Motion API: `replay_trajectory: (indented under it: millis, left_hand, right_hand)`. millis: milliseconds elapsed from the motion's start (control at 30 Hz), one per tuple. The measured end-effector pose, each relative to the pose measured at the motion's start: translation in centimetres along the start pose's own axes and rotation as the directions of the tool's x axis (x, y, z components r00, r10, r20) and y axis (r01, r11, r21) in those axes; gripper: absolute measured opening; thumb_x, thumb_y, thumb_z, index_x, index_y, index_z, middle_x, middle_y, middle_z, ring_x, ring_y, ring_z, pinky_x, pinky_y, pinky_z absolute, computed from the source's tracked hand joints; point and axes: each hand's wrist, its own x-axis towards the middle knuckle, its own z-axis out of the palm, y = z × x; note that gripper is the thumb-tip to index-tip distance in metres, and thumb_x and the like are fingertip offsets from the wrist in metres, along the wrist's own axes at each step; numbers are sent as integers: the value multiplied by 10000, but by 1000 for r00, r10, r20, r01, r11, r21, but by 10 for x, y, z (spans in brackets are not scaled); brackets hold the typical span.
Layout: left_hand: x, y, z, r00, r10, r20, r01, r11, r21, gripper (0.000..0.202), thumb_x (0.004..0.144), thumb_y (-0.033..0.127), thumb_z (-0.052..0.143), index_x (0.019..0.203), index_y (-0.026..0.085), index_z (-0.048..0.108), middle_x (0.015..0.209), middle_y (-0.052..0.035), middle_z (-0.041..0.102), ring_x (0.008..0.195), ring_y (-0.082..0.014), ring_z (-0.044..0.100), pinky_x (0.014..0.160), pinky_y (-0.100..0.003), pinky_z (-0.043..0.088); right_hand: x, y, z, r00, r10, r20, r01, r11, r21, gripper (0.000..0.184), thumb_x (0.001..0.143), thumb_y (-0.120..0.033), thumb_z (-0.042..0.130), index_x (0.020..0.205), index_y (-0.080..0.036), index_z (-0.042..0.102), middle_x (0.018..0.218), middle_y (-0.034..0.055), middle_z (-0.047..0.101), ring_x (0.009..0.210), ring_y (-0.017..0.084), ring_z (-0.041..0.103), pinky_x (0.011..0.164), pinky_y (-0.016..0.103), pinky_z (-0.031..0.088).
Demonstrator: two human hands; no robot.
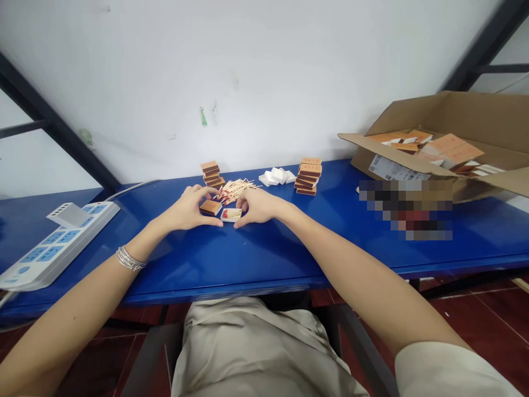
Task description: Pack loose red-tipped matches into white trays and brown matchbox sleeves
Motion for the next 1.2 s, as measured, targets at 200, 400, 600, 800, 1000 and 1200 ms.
replay_trajectory:
  millis: [200, 400, 600, 800, 1000, 1200]
  left_hand:
    - [2, -13, -5, 997, -60, 56, 58, 998, 34, 819, 509, 658, 786, 1195, 257, 586, 1037, -81, 547, 986, -285, 462, 907, -412, 371]
    - [2, -10, -5, 996, -58, 66, 56, 998, 32, 847, 509, 646, 788, 1229, 256, 571, 1067, -88, 546, 1000, -296, 456, 924, -433, 369]
    - [3, -17, -6, 994, -66, 88, 65, 998, 21, 748, 556, 617, 774, 1192, 262, 603, 1121, -94, 555, 1054, -314, 460, 959, -457, 362]
    - [1, -24, -10, 984, 46, 174, -47, 999, 3, 604, 708, 539, 678, 1224, 234, 599, 1140, -97, 580, 1054, -279, 500, 950, -420, 388]
    - [1, -22, -14, 982, 65, 177, -48, 994, -97, 470, 733, 465, 662, 1121, 200, 646, 1016, -70, 606, 798, -182, 552, 728, -311, 444]
    - [3, -19, -14, 990, 78, 116, -62, 989, -134, 455, 687, 467, 715, 1040, 185, 658, 917, -38, 630, 776, -164, 536, 690, -284, 415]
  right_hand:
    - [2, -2, 3, 1000, 23, -5, -23, 999, -30, 376, 602, -431, 772, 857, -184, 649, 864, 29, 686, 744, 169, 614, 636, 264, 430]
    - [3, -1, 5, 999, 34, -23, -35, 999, -25, 386, 595, -443, 769, 859, -190, 648, 865, 29, 682, 754, 174, 616, 642, 268, 438]
    - [3, -1, 4, 999, 43, -20, -44, 998, -36, 382, 597, -434, 772, 861, -189, 645, 872, 28, 686, 758, 175, 620, 641, 268, 440]
    - [4, 2, 3, 996, 84, -23, -84, 996, -14, 369, 603, -405, 780, 859, -169, 656, 850, 36, 684, 731, 162, 619, 612, 257, 446]
    - [4, 6, 1, 998, 57, -20, -55, 996, 65, 384, 609, -341, 784, 917, -149, 656, 888, 40, 680, 740, 146, 614, 641, 248, 458]
    - [6, 9, 2, 998, 33, -55, -27, 993, 118, 373, 607, -319, 784, 911, -147, 654, 861, 35, 680, 715, 140, 610, 645, 251, 458]
